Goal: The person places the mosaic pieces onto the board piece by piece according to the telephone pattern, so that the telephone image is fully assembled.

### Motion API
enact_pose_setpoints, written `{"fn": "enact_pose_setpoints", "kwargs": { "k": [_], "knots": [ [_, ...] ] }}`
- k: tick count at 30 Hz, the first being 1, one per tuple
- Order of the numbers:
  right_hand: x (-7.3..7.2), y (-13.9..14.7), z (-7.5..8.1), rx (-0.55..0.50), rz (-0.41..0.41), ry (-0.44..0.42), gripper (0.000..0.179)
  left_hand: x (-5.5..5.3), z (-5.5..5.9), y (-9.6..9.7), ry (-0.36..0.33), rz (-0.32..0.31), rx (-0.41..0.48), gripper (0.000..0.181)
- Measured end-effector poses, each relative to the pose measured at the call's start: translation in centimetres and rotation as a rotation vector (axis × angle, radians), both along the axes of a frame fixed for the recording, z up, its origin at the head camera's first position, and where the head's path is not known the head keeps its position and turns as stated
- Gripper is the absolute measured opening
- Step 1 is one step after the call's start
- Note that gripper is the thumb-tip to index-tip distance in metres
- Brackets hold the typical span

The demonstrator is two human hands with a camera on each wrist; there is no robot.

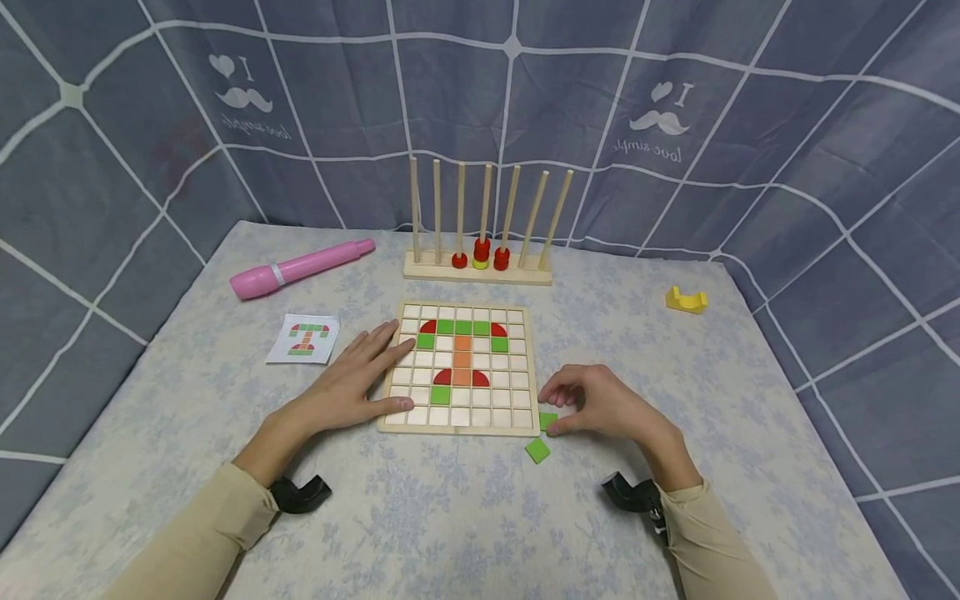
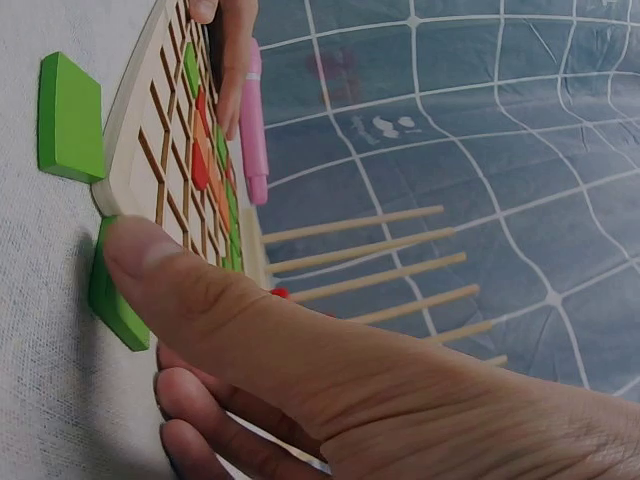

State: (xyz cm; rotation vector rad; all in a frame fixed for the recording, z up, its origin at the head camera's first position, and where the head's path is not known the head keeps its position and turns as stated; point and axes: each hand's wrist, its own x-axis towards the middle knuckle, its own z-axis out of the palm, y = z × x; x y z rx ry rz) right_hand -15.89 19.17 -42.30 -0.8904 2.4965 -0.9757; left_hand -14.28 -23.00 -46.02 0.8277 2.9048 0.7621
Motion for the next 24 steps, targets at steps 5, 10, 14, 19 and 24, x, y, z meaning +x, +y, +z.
{"fn": "enact_pose_setpoints", "kwargs": {
  "k": [5,10,14,19,24],
  "knots": [
    [0.2,0.2,0.1,0.000,0.007,-0.006,0.034,-0.1,0.1,0.2,0.006,-0.006,0.004,0.096],
    [0.3,0.2,0.1,-0.003,-0.003,0.025,0.025,-0.2,0.1,0.4,0.006,-0.008,0.003,0.096],
    [0.2,0.1,0.2,-0.037,-0.013,0.081,0.025,-0.2,0.1,0.3,0.004,-0.010,0.001,0.097],
    [-0.5,-1.7,-0.1,-0.130,-0.016,0.148,0.024,-0.1,-0.1,0.0,0.022,-0.011,-0.008,0.096],
    [-1.0,-5.0,-0.1,-0.087,0.006,0.180,0.021,-0.1,-0.2,-0.1,0.034,-0.015,0.009,0.095]
  ]
}}
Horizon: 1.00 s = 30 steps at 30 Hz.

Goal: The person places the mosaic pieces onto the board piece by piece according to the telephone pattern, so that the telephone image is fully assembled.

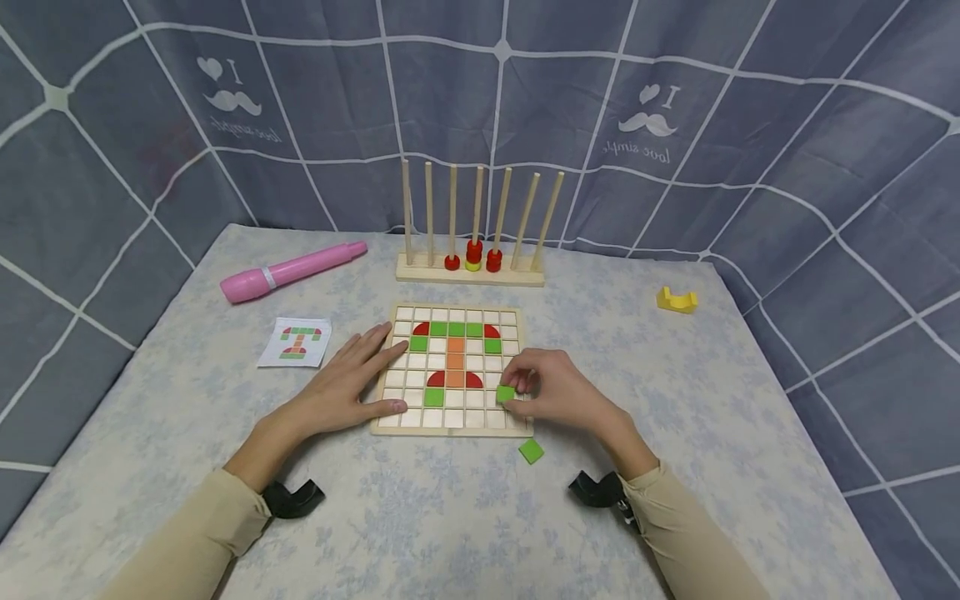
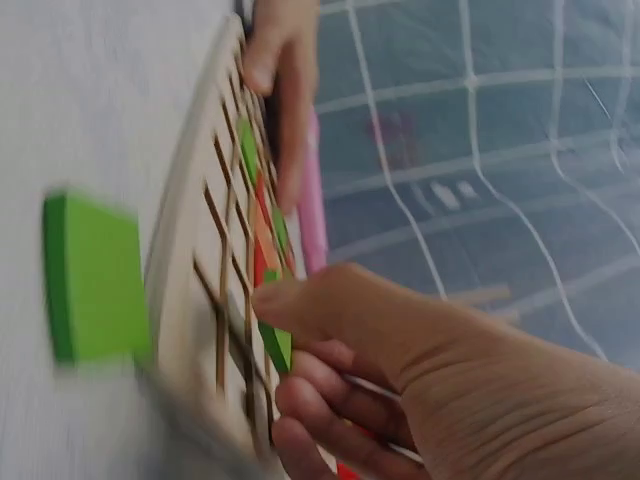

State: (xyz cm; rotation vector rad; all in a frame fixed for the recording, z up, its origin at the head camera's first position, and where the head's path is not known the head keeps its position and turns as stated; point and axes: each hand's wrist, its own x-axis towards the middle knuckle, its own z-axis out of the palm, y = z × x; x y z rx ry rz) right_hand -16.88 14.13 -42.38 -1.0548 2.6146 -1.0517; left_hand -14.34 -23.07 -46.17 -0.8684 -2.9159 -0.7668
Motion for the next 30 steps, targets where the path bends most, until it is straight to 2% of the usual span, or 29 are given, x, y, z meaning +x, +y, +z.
{"fn": "enact_pose_setpoints", "kwargs": {
  "k": [6,12,24,30],
  "knots": [
    [-0.1,-3.8,0.3,0.061,0.027,0.034,0.020,-0.1,0.0,0.1,0.001,-0.001,-0.010,0.096],
    [0.0,-5.7,0.2,0.064,0.075,0.030,0.019,-0.3,0.1,0.3,-0.016,0.004,-0.019,0.096],
    [0.6,-6.7,-0.3,0.026,0.074,-0.011,0.020,-0.2,0.1,0.2,-0.023,0.011,-0.019,0.097],
    [1.0,-5.7,-0.1,0.011,0.077,-0.002,0.021,-0.1,0.0,0.1,-0.022,0.019,-0.021,0.097]
  ]
}}
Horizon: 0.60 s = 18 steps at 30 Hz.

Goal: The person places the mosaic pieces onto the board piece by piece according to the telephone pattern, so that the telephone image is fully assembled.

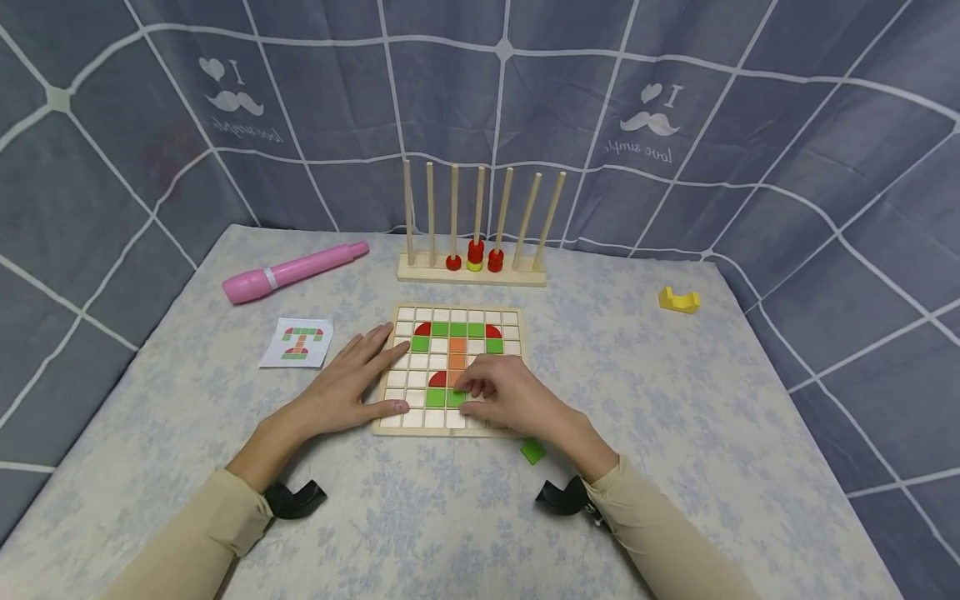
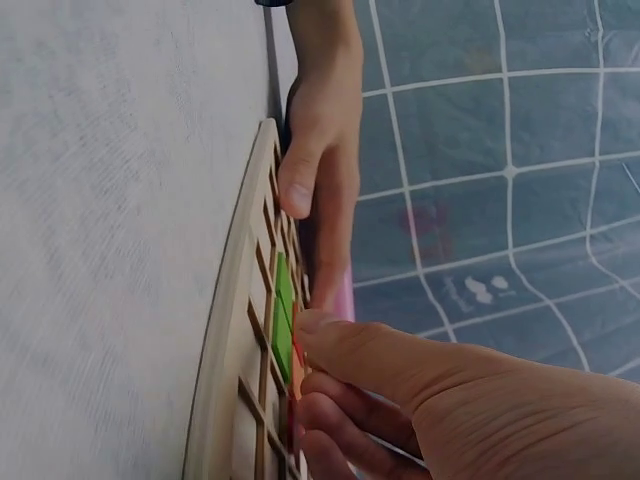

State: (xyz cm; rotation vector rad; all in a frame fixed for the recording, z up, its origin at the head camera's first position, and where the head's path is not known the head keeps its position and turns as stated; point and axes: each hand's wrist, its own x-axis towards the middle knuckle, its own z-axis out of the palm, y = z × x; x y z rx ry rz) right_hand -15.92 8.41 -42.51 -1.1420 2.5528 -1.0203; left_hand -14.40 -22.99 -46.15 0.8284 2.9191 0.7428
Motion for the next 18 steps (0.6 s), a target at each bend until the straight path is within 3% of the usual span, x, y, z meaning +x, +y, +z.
{"fn": "enact_pose_setpoints", "kwargs": {
  "k": [8,18],
  "knots": [
    [1.2,3.6,0.1,-0.036,-0.039,-0.012,0.023,0.1,-0.2,-0.1,0.005,-0.010,0.006,0.098],
    [2.3,7.9,0.1,-0.057,0.001,-0.084,0.023,0.1,-0.3,0.0,0.021,-0.016,0.023,0.096]
  ]
}}
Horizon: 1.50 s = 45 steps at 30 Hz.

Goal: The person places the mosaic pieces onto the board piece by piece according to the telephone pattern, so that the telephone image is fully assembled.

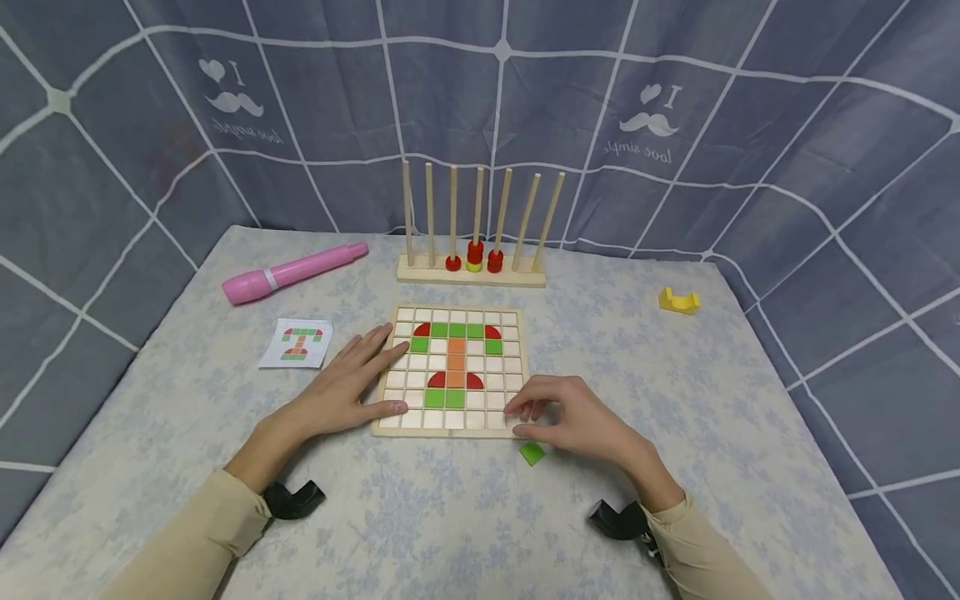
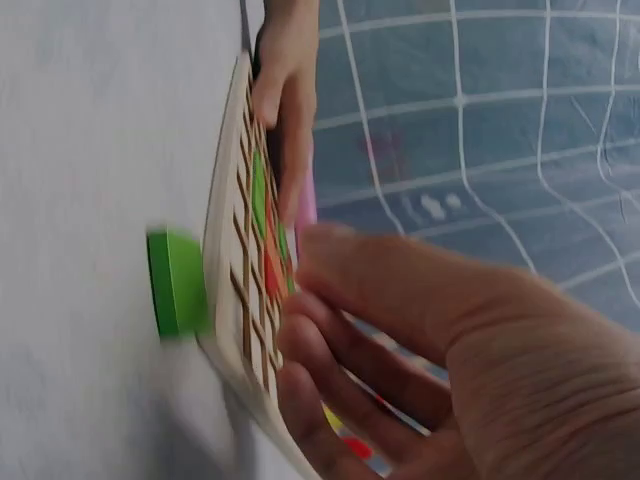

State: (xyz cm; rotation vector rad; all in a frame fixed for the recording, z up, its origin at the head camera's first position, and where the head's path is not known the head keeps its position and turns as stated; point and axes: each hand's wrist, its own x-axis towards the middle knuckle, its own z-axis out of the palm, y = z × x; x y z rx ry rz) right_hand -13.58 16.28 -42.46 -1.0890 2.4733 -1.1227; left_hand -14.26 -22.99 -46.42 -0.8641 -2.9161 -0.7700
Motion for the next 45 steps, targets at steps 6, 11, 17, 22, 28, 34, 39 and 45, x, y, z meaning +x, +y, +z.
{"fn": "enact_pose_setpoints", "kwargs": {
  "k": [6,11,17,22,28,34,39,45],
  "knots": [
    [-0.4,1.5,0.2,0.054,0.053,-0.077,0.019,-0.1,0.0,0.0,0.004,0.007,-0.009,0.096],
    [-0.5,2.0,0.4,0.076,0.099,-0.105,0.020,-0.2,0.2,-0.1,0.006,0.003,-0.011,0.096],
    [-0.1,2.2,0.4,0.083,0.105,-0.121,0.027,-0.2,0.3,0.0,0.019,-0.009,-0.002,0.095],
    [0.0,2.1,0.3,0.101,0.078,-0.107,0.035,-0.3,0.3,0.1,0.010,-0.008,-0.006,0.096],
    [-0.2,2.2,0.3,0.124,0.058,-0.090,0.034,-0.2,0.2,0.0,0.004,0.000,-0.011,0.096],
    [-0.1,2.1,0.2,0.121,0.085,-0.068,0.036,0.0,0.1,0.0,-0.005,0.006,-0.008,0.096],
    [0.2,1.8,0.2,0.106,0.124,-0.088,0.030,0.0,0.1,0.0,-0.013,0.007,-0.010,0.097],
    [0.4,1.7,0.3,0.145,0.134,-0.095,0.028,-0.1,0.2,0.0,-0.023,0.013,-0.016,0.097]
  ]
}}
